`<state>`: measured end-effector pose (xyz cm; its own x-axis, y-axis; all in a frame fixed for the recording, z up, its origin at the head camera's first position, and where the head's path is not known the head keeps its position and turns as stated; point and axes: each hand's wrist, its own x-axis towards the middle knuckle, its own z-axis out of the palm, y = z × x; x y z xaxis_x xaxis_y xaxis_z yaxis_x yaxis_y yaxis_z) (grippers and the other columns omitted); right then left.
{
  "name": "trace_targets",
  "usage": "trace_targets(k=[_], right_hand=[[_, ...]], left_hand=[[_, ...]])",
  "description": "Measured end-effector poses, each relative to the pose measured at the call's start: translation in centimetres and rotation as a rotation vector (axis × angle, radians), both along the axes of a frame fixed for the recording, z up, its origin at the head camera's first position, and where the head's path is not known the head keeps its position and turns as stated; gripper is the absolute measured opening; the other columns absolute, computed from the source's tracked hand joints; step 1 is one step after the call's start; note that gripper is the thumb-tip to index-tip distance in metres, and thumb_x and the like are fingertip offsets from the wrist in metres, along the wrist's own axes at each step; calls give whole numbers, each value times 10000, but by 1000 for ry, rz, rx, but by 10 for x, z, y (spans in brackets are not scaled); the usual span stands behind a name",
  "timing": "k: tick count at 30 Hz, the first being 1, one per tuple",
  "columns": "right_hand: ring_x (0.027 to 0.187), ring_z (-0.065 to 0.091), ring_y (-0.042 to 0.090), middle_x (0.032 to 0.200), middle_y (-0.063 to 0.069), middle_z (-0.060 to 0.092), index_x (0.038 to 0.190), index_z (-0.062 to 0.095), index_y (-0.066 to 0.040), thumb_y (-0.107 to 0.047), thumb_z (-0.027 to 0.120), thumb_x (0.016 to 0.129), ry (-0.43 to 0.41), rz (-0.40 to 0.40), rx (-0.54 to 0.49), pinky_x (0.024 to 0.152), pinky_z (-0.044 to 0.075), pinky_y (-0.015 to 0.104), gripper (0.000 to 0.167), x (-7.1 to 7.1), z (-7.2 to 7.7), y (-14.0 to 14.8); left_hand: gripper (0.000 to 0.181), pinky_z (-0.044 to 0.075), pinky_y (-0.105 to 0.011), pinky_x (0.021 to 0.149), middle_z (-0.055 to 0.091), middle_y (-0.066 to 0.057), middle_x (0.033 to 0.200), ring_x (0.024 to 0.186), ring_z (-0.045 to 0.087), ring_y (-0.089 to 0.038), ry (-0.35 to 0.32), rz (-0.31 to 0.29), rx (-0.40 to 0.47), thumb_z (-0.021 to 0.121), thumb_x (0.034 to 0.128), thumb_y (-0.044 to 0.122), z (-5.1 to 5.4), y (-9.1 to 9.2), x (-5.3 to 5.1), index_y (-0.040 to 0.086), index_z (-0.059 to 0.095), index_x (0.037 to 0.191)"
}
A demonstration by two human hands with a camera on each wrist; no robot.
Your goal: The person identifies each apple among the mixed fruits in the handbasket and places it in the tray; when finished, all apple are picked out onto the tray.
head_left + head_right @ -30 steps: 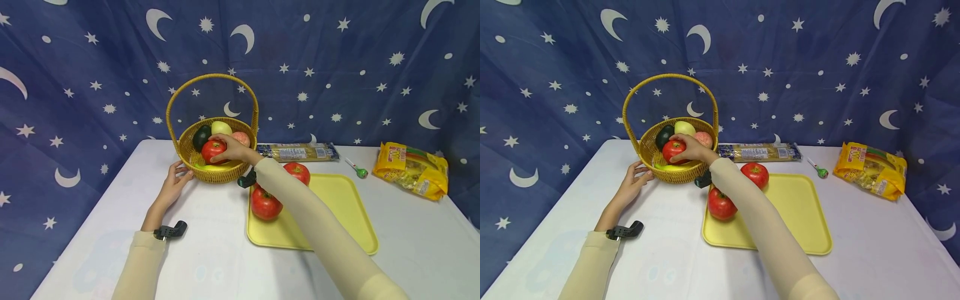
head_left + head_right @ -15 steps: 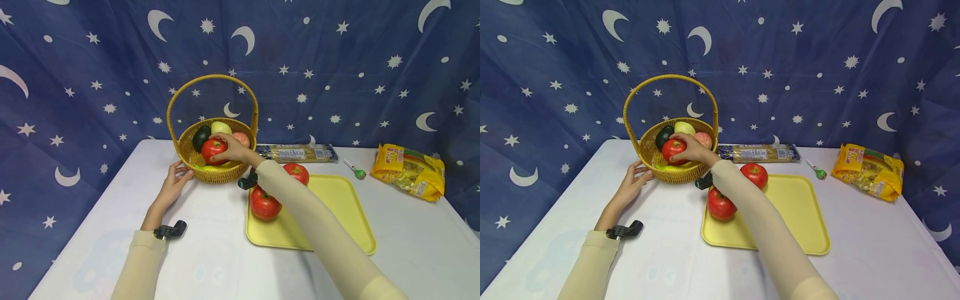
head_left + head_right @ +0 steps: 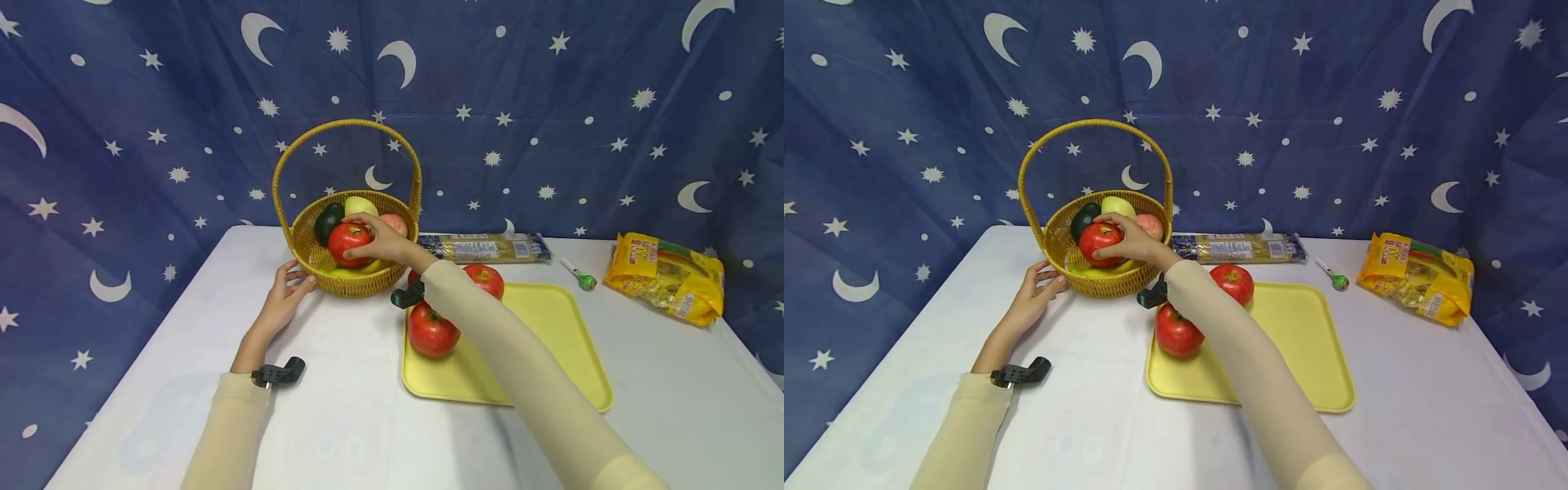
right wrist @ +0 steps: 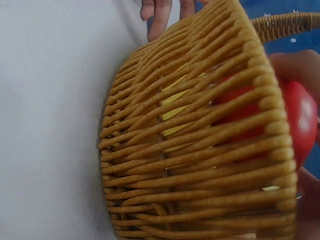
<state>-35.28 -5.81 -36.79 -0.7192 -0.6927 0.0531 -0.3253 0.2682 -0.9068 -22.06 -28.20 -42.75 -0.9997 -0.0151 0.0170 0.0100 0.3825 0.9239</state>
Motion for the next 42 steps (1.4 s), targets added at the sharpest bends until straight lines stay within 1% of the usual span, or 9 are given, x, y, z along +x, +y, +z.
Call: trace_targets(k=[5, 13, 17, 20, 24, 27, 29, 34, 42], right_hand=[[1204, 531, 278, 1398, 61, 473, 1449, 424, -130, -155, 782, 828, 2, 21, -19, 1001, 462, 407, 717, -1, 1, 1], [1213, 518, 295, 1422, 56, 435, 1447, 433, -166, -133, 777, 834, -31, 30, -9, 1007, 454, 424, 704, 9, 5, 9], [1232, 505, 307, 1443, 70, 420, 1452, 428, -152, -120, 769, 835, -54, 40, -1, 1016, 445, 428, 706, 9, 7, 11], [1236, 511, 304, 1450, 73, 416, 1452, 422, -151, -103, 758, 839, -93, 31, -13, 1016, 447, 426, 701, 8, 8, 13], [1220, 525, 294, 1446, 68, 422, 1435, 435, -184, -97, 757, 838, -137, 14, -25, 1005, 460, 419, 684, 8, 10, 14], [1213, 527, 289, 1444, 60, 423, 1428, 446, -205, -122, 768, 831, -137, 13, -15, 998, 465, 413, 684, 9, 11, 16], [1215, 519, 280, 1439, 50, 428, 1421, 457, -219, -143, 774, 826, -130, 10, -6, 996, 464, 413, 679, 9, 13, 18], [1221, 502, 269, 1433, 31, 435, 1411, 475, -241, -177, 781, 819, -108, 8, 4, 989, 465, 426, 669, 9, 17, 25], [1225, 503, 296, 1456, 81, 411, 1430, 461, -195, -159, 762, 835, -80, 19, 8, 978, 473, 434, 668, 11, 17, 31]], left_hand=[[726, 327, -536, 1083, 302, -292, 1474, 1272, 478, -441, -6, 4, -12, 489, 1034, 300, 6, 0, 1, 48, 39, 1546], [673, 308, -550, 1094, 291, -341, 1463, 1274, 455, -483, -36, -7, 6, 468, 1040, 199, 33, 17, 18, -33, 55, 1520], [664, 308, -540, 1098, 292, -338, 1462, 1277, 456, -476, -37, -9, -5, 458, 1043, 196, 36, 19, 22, -37, 55, 1517], [676, 310, -547, 1093, 289, -339, 1462, 1277, 455, -476, -33, -11, -6, 463, 1041, 198, 32, 17, 17, -34, 43, 1519], [708, 305, -549, 1095, 282, -324, 1473, 1286, 452, -466, -30, -9, 8, 480, 1038, 229, 16, 9, 7, 0, 28, 1532], [720, 309, -537, 1097, 292, -300, 1480, 1286, 463, -445, -23, -2, 4, 488, 1035, 273, 3, 3, 1, 37, 33, 1541], [722, 315, -533, 1094, 306, -292, 1478, 1281, 472, -437, -12, 0, -10, 491, 1033, 299, -1, 2, -1, 47, 45, 1542], [730, 316, -544, 1090, 326, -294, 1471, 1275, 479, -436, -2, 4, -39, 494, 1028, 342, -3, 2, -2, 44, 66, 1539], [733, 313, -551, 1089, 334, -302, 1458, 1288, 465, -440, -5, 3, -53, 486, 1029, 346, -4, 0, -2, 33, 60, 1538]])
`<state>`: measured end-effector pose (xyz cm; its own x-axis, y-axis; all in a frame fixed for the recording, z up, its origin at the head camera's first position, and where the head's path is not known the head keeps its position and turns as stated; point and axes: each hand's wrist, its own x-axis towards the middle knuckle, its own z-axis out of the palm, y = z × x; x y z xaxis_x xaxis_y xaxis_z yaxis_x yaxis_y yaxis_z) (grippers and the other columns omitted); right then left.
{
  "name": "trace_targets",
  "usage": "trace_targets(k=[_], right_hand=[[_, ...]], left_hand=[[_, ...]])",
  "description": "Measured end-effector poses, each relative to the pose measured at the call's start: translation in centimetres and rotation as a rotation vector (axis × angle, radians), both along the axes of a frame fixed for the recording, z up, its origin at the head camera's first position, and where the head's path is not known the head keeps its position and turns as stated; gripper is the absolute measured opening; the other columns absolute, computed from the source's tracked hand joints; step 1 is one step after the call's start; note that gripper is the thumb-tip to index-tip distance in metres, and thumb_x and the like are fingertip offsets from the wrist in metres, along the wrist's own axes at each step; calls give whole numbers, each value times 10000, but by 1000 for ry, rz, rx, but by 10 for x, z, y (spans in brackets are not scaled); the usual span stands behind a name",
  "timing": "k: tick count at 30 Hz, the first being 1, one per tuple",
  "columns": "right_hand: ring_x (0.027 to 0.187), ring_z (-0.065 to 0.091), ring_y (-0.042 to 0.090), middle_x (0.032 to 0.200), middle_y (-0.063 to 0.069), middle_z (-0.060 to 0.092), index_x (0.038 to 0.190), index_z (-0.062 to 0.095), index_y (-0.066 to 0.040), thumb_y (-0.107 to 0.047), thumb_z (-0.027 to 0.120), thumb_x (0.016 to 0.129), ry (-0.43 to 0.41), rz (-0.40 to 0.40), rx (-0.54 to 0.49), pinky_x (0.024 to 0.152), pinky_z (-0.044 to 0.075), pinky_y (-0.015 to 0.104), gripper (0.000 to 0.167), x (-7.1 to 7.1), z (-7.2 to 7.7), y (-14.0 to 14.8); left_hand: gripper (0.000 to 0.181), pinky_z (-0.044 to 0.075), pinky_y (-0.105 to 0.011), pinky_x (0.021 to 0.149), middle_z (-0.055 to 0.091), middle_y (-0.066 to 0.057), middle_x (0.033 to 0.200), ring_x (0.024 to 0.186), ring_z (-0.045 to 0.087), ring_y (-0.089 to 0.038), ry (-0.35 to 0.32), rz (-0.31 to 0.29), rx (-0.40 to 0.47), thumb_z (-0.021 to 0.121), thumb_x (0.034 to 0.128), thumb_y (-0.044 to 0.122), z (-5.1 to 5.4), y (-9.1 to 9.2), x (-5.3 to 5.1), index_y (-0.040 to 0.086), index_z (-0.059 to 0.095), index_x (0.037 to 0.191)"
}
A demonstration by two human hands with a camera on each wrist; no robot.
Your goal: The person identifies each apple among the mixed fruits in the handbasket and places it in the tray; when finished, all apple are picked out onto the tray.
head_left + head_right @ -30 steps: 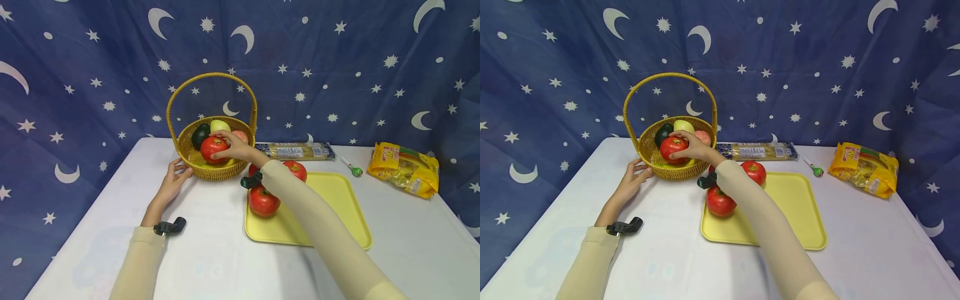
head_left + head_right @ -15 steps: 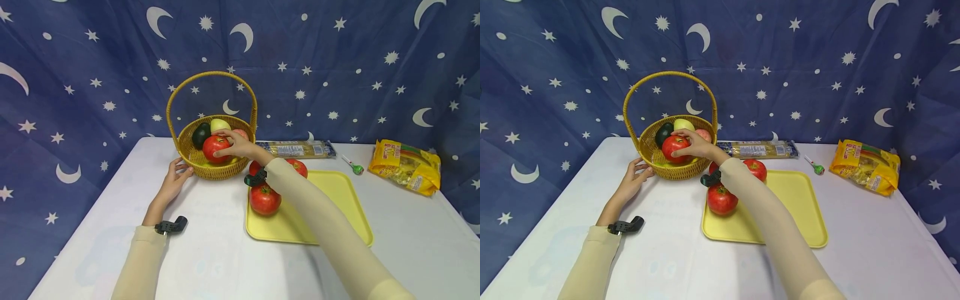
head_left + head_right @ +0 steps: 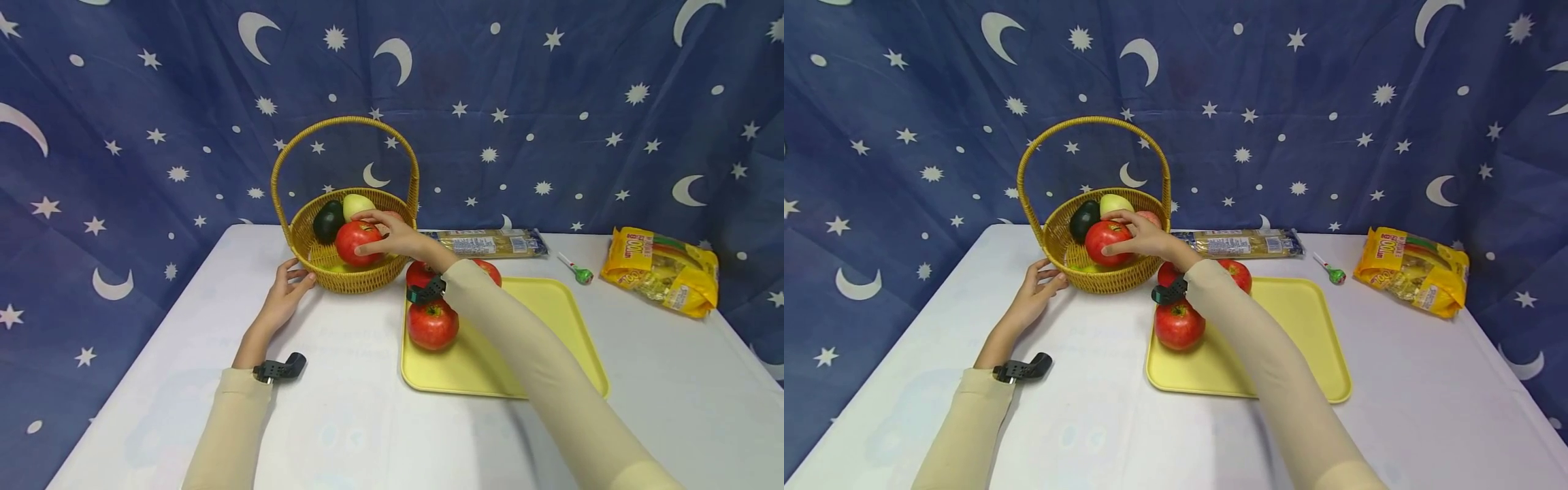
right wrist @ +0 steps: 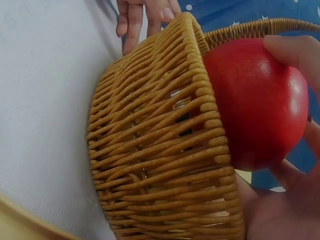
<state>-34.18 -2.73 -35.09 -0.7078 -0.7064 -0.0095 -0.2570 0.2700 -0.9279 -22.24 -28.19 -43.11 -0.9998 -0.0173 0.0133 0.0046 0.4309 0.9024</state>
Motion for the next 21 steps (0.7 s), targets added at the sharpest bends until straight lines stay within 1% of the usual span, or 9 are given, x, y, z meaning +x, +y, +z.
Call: trace_targets(k=[4, 5, 8, 14, 21], right_hand=[[1264, 476, 282, 1465, 84, 413, 1429, 466, -185, -150, 760, 835, 23, 10, -11, 979, 472, 436, 664, -1, -1, 2], [1274, 467, 278, 1465, 86, 413, 1432, 462, -168, -142, 757, 836, 27, 14, -21, 978, 473, 434, 665, -1, -1, 3], [1281, 461, 265, 1457, 82, 417, 1427, 467, -152, -124, 750, 837, 13, 17, -60, 967, 482, 423, 655, 0, -1, 6], [1240, 498, 267, 1457, 70, 408, 1409, 485, -214, -147, 753, 840, -34, -5, -74, 956, 491, 418, 632, 3, 1, 14], [1234, 513, 252, 1457, 46, 421, 1409, 490, -246, -179, 762, 839, -47, -8, -75, 950, 493, 419, 635, 2, 3, 22]], left_hand=[[738, 312, -549, 1090, 330, -300, 1464, 1298, 454, -437, -3, -1, 2, 487, 1028, 353, 0, 0, 0, 34, 60, 1539], [739, 312, -551, 1090, 327, -300, 1466, 1301, 451, -438, -4, -2, 3, 487, 1028, 352, 1, 0, 0, 34, 58, 1539], [741, 311, -552, 1091, 323, -298, 1470, 1305, 447, -436, -8, -3, 4, 487, 1028, 355, 1, 0, 0, 39, 55, 1540], [745, 308, -556, 1090, 317, -299, 1473, 1308, 440, -437, -17, -4, -1, 480, 1030, 362, 1, 0, 0, 44, 44, 1544], [743, 289, -567, 1098, 300, -308, 1486, 1318, 431, -438, -23, -11, -11, 464, 1037, 358, 3, 1, 2, 41, 25, 1546]])
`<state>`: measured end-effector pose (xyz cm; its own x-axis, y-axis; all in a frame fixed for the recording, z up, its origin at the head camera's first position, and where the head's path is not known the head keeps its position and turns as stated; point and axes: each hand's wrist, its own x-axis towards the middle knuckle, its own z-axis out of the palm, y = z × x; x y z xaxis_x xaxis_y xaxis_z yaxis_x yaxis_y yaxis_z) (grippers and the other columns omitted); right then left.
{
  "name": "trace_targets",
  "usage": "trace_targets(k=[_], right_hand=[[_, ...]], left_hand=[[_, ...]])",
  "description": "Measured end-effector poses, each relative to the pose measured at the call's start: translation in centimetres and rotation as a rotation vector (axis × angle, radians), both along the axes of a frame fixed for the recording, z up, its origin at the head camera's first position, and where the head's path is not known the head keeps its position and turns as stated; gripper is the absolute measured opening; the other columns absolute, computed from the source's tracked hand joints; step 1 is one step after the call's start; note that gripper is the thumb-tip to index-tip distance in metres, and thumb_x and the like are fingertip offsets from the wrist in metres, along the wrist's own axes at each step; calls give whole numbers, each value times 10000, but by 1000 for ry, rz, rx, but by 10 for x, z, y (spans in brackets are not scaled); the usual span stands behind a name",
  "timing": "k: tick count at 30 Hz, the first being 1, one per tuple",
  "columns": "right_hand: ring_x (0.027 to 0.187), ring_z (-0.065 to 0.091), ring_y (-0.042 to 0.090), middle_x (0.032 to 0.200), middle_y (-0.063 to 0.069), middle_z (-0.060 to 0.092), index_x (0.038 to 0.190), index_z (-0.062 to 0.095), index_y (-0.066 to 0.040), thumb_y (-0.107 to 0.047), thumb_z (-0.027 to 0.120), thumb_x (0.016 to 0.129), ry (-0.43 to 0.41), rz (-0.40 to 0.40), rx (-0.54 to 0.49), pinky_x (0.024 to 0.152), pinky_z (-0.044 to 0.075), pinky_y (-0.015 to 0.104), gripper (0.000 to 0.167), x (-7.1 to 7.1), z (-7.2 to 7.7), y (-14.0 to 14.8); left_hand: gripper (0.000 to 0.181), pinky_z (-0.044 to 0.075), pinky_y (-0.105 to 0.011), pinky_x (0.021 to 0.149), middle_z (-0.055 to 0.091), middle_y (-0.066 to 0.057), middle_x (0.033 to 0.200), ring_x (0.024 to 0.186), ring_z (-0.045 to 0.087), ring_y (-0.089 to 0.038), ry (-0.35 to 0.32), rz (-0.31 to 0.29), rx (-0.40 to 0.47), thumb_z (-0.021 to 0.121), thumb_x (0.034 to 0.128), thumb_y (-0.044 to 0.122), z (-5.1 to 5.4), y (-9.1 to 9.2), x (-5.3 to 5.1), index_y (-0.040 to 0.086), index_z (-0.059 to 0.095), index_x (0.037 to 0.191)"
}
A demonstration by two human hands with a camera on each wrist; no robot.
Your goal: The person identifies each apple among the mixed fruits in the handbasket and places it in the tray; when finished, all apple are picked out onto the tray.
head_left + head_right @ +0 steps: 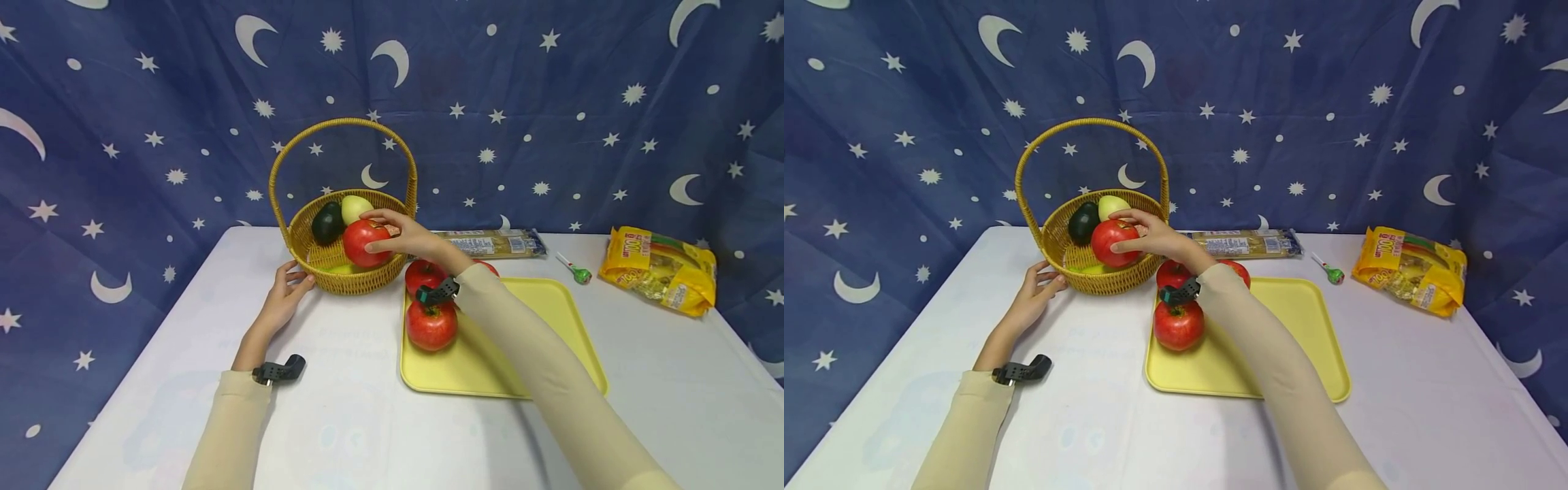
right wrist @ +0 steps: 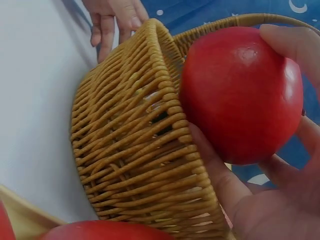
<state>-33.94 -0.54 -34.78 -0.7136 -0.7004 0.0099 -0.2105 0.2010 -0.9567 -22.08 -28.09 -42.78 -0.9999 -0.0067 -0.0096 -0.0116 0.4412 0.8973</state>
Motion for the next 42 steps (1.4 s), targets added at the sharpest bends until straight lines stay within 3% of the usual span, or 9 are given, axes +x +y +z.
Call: trace_targets(k=[3, 9, 11, 13, 19, 22, 29, 42], right_hand=[[1232, 516, 261, 1454, 50, 429, 1421, 479, -221, -171, 759, 841, -1, 9, -20, 955, 491, 428, 646, 0, 1, 2], [1213, 539, 267, 1430, 67, 456, 1442, 450, -149, -130, 754, 837, -4, 16, -69, 965, 489, 424, 678, 0, 0, 6], [1206, 545, 272, 1423, 75, 461, 1445, 444, -136, -119, 753, 836, -11, 15, -85, 965, 490, 421, 683, 1, 1, 7], [1203, 545, 270, 1417, 74, 465, 1445, 445, -133, -108, 749, 838, -21, 17, -99, 964, 493, 422, 680, 2, 2, 10], [1230, 517, 269, 1429, 87, 467, 1448, 435, -107, -84, 742, 847, 27, 35, -91, 993, 473, 410, 675, 5, 5, 18], [1249, 498, 268, 1433, 99, 466, 1444, 443, -113, -83, 737, 850, 47, 35, -77, 1006, 460, 421, 663, 4, 6, 21], [1288, 438, 254, 1425, 85, 466, 1437, 461, -143, -110, 742, 848, 74, 13, -34, 1005, 449, 450, 654, 3, 8, 29], [1276, 442, 300, 1419, 78, 433, 1419, 481, -170, -105, 750, 840, 20, 45, -27, 962, 487, 461, 642, 4, 17, 45]], left_hand=[[735, 285, -573, 1098, 289, -325, 1484, 1323, 419, -448, -11, -5, -3, 455, 1042, 334, 5, 2, 2, 14, 19, 1540], [688, 274, -575, 1104, 285, -352, 1472, 1320, 408, -474, -31, -13, 19, 452, 1047, 233, 28, 13, 13, -34, 32, 1522], [681, 279, -575, 1101, 287, -358, 1467, 1315, 410, -479, -28, -16, 16, 449, 1048, 219, 30, 14, 15, -45, 33, 1518], [688, 279, -574, 1101, 291, -353, 1469, 1315, 412, -476, -24, -15, 15, 453, 1046, 231, 26, 12, 13, -38, 33, 1521], [733, 284, -558, 1105, 318, -305, 1479, 1317, 435, -436, -5, -6, -1, 467, 1037, 342, 3, 1, 1, 31, 35, 1541], [742, 293, -558, 1100, 333, -301, 1471, 1308, 445, -434, 8, -3, -20, 464, 1035, 369, -2, 0, -2, 29, 39, 1540], [746, 290, -561, 1099, 334, -312, 1461, 1313, 431, -445, 15, -2, -34, 456, 1039, 367, -3, -1, -2, 11, 28, 1536], [755, 292, -558, 1100, 325, -310, 1467, 1315, 434, -442, -3, 6, -38, 456, 1036, 383, -1, 1, -1, 15, 28, 1538]])
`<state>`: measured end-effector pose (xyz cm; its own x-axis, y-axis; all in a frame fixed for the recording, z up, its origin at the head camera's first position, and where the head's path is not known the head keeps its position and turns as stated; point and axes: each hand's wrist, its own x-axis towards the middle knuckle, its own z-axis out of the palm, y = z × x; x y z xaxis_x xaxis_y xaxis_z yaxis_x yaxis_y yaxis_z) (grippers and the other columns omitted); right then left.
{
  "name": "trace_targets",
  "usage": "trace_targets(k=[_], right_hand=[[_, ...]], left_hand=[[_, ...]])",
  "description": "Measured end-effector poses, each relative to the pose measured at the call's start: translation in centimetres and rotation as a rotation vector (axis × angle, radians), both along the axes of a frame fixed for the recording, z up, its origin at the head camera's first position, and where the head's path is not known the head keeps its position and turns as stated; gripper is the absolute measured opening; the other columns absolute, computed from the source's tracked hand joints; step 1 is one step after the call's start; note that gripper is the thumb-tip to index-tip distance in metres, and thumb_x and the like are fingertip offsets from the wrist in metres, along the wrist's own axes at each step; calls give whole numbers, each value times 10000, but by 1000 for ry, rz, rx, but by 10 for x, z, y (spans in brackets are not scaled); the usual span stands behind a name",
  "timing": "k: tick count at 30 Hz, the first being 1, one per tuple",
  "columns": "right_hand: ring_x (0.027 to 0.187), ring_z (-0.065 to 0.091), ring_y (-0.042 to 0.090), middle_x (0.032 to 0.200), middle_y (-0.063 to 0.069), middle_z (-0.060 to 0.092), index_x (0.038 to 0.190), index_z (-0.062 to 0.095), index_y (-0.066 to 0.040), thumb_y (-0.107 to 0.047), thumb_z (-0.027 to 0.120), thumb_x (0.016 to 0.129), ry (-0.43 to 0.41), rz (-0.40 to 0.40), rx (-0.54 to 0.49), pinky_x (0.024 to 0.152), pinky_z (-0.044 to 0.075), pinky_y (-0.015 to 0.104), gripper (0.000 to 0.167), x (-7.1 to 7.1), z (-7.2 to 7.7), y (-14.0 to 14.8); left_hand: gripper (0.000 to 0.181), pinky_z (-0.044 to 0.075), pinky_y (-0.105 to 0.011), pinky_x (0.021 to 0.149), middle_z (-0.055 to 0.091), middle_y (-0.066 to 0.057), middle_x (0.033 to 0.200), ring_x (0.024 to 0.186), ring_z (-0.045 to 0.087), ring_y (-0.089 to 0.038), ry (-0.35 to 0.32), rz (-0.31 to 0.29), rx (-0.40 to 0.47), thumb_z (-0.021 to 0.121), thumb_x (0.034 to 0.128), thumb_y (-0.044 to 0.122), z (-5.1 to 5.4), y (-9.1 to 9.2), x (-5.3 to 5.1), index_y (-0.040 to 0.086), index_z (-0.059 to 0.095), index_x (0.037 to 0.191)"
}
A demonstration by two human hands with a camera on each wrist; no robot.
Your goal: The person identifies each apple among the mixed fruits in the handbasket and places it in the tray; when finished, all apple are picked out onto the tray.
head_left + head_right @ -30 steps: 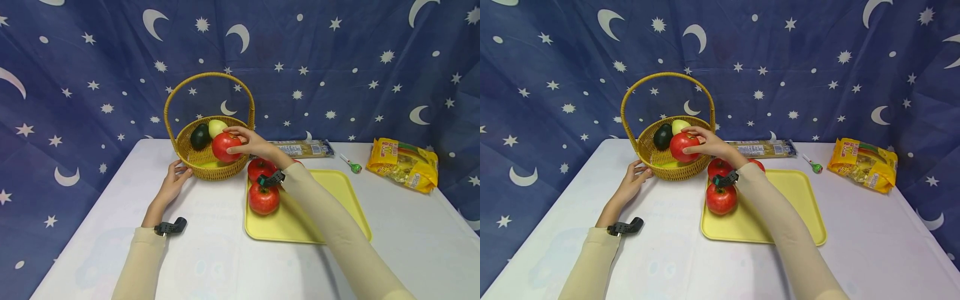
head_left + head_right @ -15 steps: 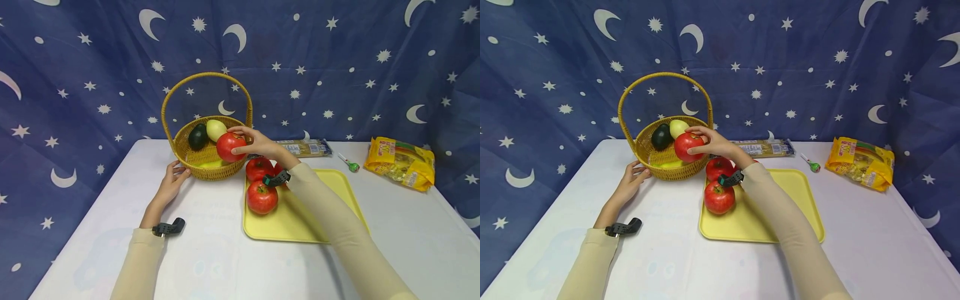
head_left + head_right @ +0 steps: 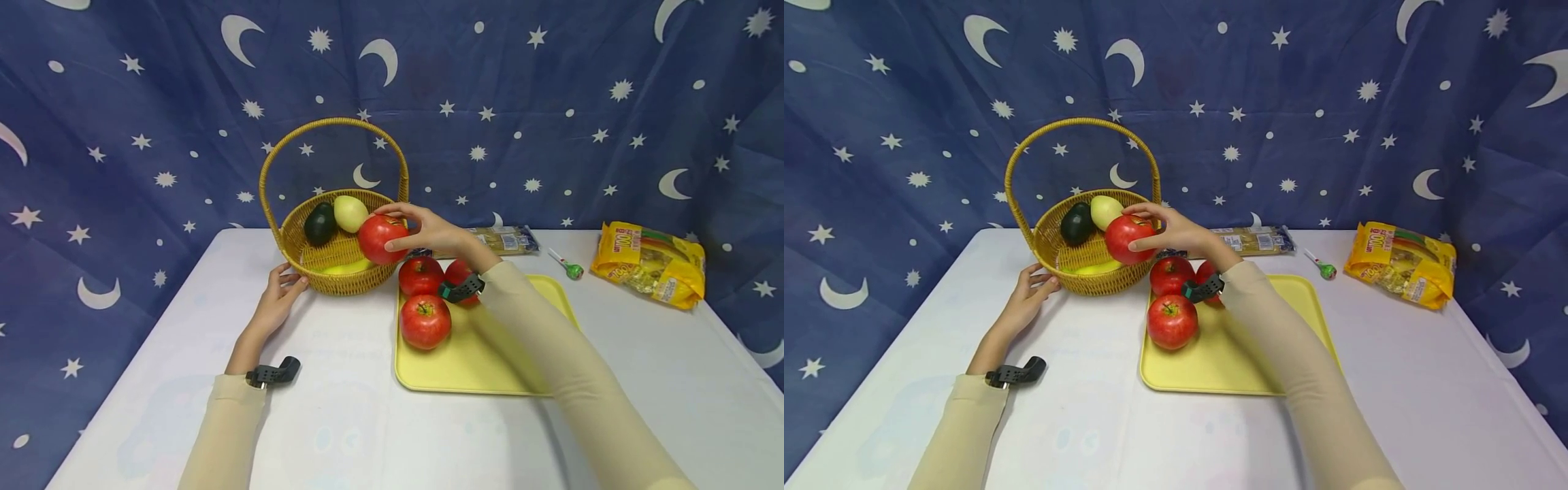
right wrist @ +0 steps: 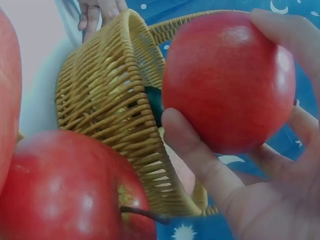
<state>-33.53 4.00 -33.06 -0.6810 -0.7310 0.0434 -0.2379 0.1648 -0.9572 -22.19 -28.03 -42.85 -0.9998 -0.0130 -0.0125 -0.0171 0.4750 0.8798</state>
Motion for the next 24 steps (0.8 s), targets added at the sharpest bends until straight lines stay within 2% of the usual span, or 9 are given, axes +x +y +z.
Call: trace_targets(k=[5, 10, 17, 24], right_hand=[[1299, 420, 274, 1425, 52, 435, 1419, 483, -186, -138, 753, 840, 46, -14, 54, 967, 484, 462, 641, 1, 2, 8], [1320, 427, 278, 1449, 71, 437, 1433, 464, -156, -130, 752, 837, 81, -6, 70, 993, 467, 467, 662, 4, 1, 15], [1227, 528, 343, 1448, 90, 439, 1432, 464, -168, -140, 763, 838, 79, -18, 71, 955, 495, 462, 666, 9, -1, 23], [1180, 573, 359, 1474, 96, 422, 1444, 446, -161, -177, 764, 839, 61, 13, 54, 937, 505, 466, 684, 14, -2, 35]], left_hand=[[752, 286, -557, 1104, 324, -311, 1466, 1314, 434, -444, 2, -3, 17, 462, 1036, 367, 1, 0, 0, 18, 25, 1539], [748, 290, -560, 1101, 322, -315, 1465, 1315, 431, -446, 2, -6, 8, 457, 1038, 367, 1, 1, -1, 10, 28, 1536], [746, 296, -561, 1097, 314, -319, 1471, 1320, 421, -450, -6, 0, -3, 452, 1040, 368, 0, 1, 1, 4, 27, 1533], [748, 289, -571, 1097, 308, -327, 1470, 1320, 419, -456, 0, -6, -3, 444, 1042, 370, 0, 1, 1, -2, 20, 1533]])
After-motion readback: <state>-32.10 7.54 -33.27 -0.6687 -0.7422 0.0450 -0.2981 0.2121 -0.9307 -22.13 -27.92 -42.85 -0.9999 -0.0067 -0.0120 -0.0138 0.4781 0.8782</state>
